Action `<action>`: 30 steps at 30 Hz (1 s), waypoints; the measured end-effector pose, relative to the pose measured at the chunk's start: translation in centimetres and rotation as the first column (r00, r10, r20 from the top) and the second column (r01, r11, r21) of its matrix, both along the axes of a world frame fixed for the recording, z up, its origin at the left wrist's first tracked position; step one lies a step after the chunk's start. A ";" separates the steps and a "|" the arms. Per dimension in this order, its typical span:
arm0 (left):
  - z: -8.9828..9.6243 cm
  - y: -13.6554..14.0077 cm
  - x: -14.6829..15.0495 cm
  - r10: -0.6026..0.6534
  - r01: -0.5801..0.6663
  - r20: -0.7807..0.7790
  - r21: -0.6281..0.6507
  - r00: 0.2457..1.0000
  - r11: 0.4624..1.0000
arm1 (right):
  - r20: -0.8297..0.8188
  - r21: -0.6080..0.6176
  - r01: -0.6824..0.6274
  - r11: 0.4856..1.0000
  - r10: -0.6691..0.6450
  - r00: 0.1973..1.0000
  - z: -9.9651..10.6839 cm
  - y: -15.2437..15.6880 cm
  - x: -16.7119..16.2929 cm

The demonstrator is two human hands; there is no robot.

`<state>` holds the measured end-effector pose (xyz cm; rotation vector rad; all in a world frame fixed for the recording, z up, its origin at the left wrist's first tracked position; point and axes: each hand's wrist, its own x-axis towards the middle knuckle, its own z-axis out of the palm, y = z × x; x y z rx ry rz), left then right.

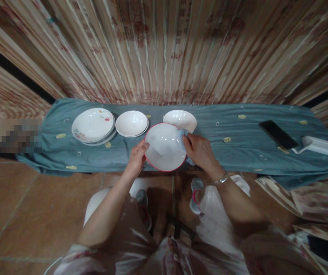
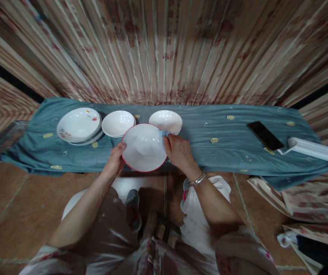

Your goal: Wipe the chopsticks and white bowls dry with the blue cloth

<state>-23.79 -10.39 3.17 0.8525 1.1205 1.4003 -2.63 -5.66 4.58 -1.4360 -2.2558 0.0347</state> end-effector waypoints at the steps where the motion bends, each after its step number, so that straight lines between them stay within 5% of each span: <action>1: 0.0 0.0 -0.1 0.008 -0.008 0.003 0.009 1.000 1.000 | -0.008 -0.024 0.004 1.000 -0.004 1.000 0.0 0.0 0.0; 16: 0.0 0.6 -0.1 0.088 -0.092 0.044 0.105 0.995 0.990 | -0.343 -0.321 -0.067 0.945 -0.050 0.938 -0.9 0.4 -0.6; 24: 0.3 1.3 0.2 0.123 -0.126 0.028 0.203 0.992 0.971 | -0.527 -0.586 -0.241 0.773 -0.138 0.838 -1.7 0.3 -1.8; 30: 0.3 1.3 0.0 0.094 -0.088 -0.022 0.181 0.995 0.980 | -0.457 -0.505 -0.118 0.855 -0.150 0.877 -1.3 1.1 -1.3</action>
